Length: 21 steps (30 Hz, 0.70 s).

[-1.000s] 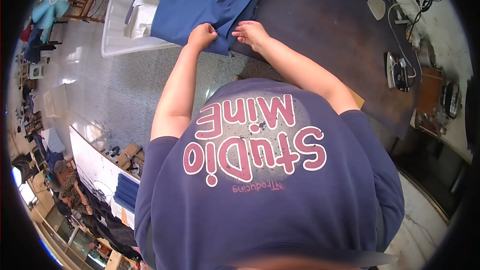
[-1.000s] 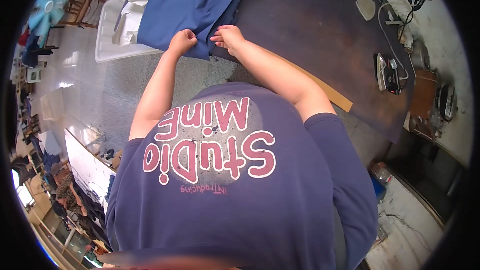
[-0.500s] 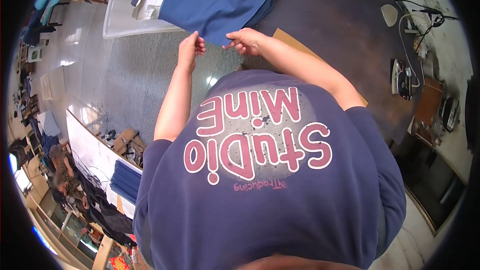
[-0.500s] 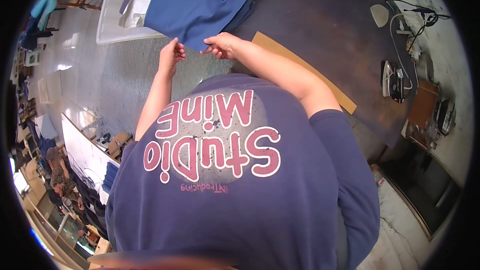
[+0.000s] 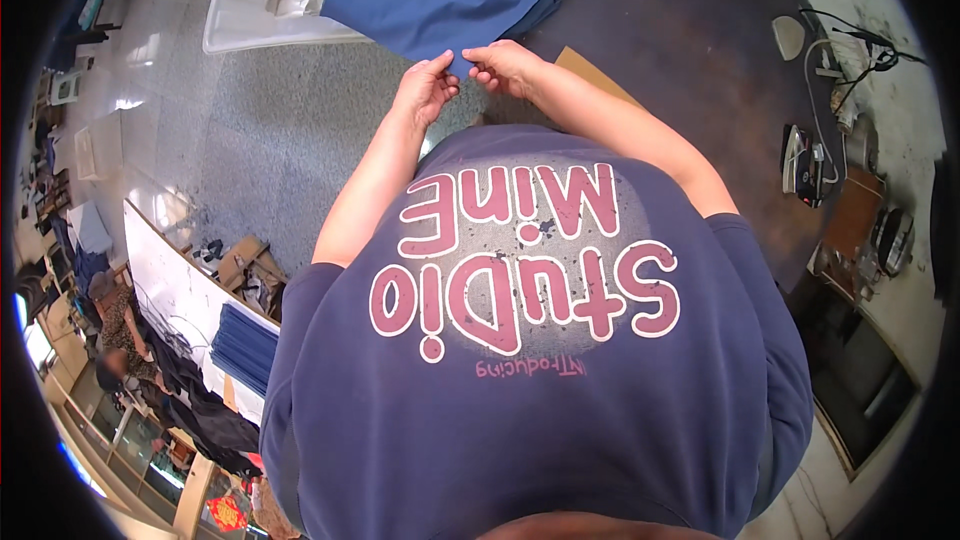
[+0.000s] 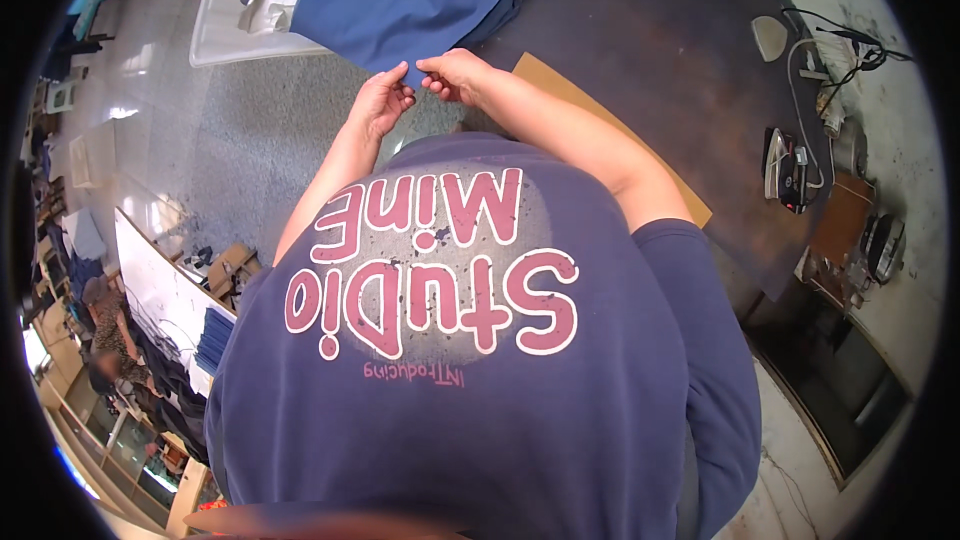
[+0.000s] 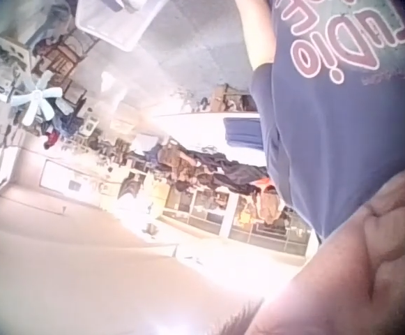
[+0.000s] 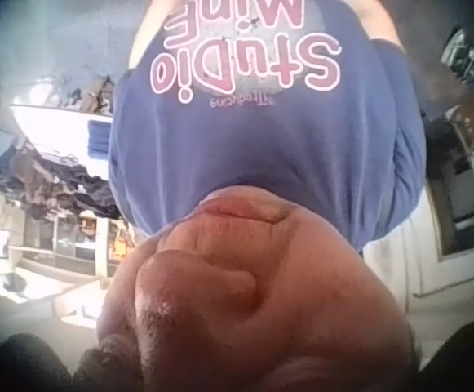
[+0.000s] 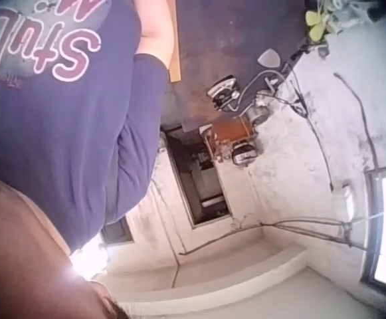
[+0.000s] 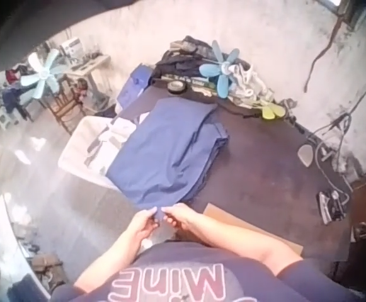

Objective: Ironing a blue garment using a wooden template and then folding it.

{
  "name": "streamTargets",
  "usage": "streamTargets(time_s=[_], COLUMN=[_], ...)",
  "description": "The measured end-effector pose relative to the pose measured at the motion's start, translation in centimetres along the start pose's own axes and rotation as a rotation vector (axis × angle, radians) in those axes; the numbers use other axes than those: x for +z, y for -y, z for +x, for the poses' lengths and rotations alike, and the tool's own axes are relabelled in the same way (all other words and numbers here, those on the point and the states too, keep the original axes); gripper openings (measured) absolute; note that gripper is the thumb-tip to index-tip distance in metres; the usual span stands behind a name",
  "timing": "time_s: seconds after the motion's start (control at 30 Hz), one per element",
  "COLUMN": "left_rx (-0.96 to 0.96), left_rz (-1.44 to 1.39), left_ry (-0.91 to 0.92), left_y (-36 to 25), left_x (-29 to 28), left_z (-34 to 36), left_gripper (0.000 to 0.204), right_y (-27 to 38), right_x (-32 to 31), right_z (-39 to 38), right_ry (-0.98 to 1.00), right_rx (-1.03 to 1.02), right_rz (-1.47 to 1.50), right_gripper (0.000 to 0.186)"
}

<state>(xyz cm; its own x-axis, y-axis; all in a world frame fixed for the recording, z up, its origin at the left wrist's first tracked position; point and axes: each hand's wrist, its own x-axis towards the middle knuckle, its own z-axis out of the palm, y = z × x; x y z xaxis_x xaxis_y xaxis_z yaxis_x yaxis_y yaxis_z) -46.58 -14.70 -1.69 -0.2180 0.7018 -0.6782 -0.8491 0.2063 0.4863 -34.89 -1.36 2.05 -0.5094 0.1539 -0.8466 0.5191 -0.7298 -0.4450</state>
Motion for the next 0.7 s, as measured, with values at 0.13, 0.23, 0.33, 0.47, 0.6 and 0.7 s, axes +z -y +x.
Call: streamTargets(time_s=[0.13,0.23,0.33,0.47,0.6,0.7], left_rx=[0.007,0.007,0.011,0.012,0.031,0.045], left_rz=[0.003,0.021,0.031,0.034,0.044,0.027], left_ry=[-0.072,-0.089,-0.105,-0.091,-0.109,-0.089], left_y=[0.05,0.27,0.45,0.52,0.20,-0.07], left_x=[0.07,0.06,0.12,0.09,0.46,-0.11], left_z=[-0.16,-0.30,-0.26,-0.16,-0.36,0.08], left_gripper=[0.027,0.027,0.027,0.027,0.025,0.018], right_y=[-0.18,-0.23,-0.29,-0.16,0.02,0.18], right_x=[0.02,-0.04,-0.13,-0.22,-0.12,0.06], right_z=[-0.08,-0.06,-0.15,-0.20,-0.53,-0.52], right_ry=[0.015,0.014,0.018,0.017,0.054,0.061], right_rx=[-0.032,-0.019,-0.022,-0.013,-0.030,-0.021], right_rz=[-0.007,-0.008,-0.009,-0.003,0.028,0.015], right_gripper=[0.019,0.019,0.019,0.017,0.018,0.018])
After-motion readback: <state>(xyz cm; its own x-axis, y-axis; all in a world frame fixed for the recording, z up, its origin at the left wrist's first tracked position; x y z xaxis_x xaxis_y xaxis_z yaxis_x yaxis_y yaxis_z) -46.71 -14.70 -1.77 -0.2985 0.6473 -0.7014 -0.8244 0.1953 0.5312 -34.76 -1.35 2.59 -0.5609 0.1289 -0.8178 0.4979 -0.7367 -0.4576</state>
